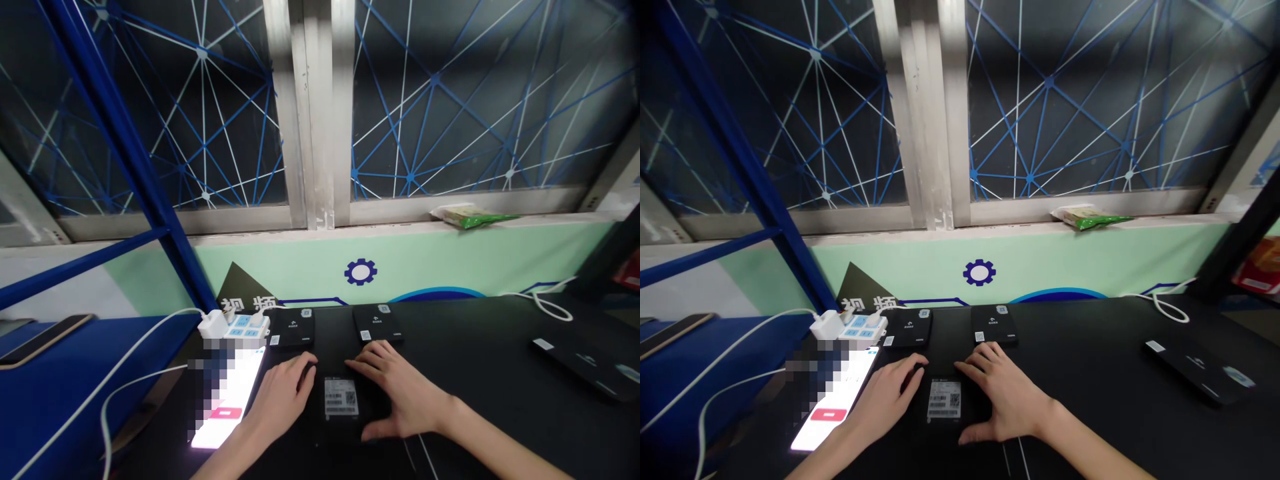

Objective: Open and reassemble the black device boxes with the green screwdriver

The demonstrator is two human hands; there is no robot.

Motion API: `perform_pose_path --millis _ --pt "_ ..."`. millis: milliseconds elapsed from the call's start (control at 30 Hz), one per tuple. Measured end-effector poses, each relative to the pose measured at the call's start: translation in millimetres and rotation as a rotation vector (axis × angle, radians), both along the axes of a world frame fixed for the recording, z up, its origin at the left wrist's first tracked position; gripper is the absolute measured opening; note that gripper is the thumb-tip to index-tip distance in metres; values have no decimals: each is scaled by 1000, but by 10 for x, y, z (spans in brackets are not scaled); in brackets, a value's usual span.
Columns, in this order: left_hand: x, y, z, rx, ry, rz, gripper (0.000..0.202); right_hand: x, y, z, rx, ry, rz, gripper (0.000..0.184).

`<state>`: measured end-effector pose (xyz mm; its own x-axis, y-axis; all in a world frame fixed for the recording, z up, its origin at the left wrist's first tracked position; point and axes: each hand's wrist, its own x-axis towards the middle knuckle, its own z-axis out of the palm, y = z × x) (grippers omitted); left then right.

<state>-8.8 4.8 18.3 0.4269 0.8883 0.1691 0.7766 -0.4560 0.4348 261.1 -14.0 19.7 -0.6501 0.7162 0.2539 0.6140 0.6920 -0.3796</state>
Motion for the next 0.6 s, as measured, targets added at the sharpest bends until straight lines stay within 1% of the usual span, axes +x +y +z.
perform_pose_path --millis 100,167,233,367,500,600 --pt "31 1 9 2 -95 52 20 6 3 -14 15 31 -5 92" --pt "51 8 0 -38 -241 67 20 12 5 -31 24 44 -11 95" --pt "64 17 -14 -125 -447 69 24 19 9 -53 33 52 -15 99" --pt "80 28 -39 -361 -831 115 31 43 20 -106 61 65 -28 102" --pt "81 40 -61 -547 -1076 123 38 64 33 -160 89 83 -44 100" --pt "66 62 -74 -628 -1195 135 43 67 38 -189 142 110 -43 99"
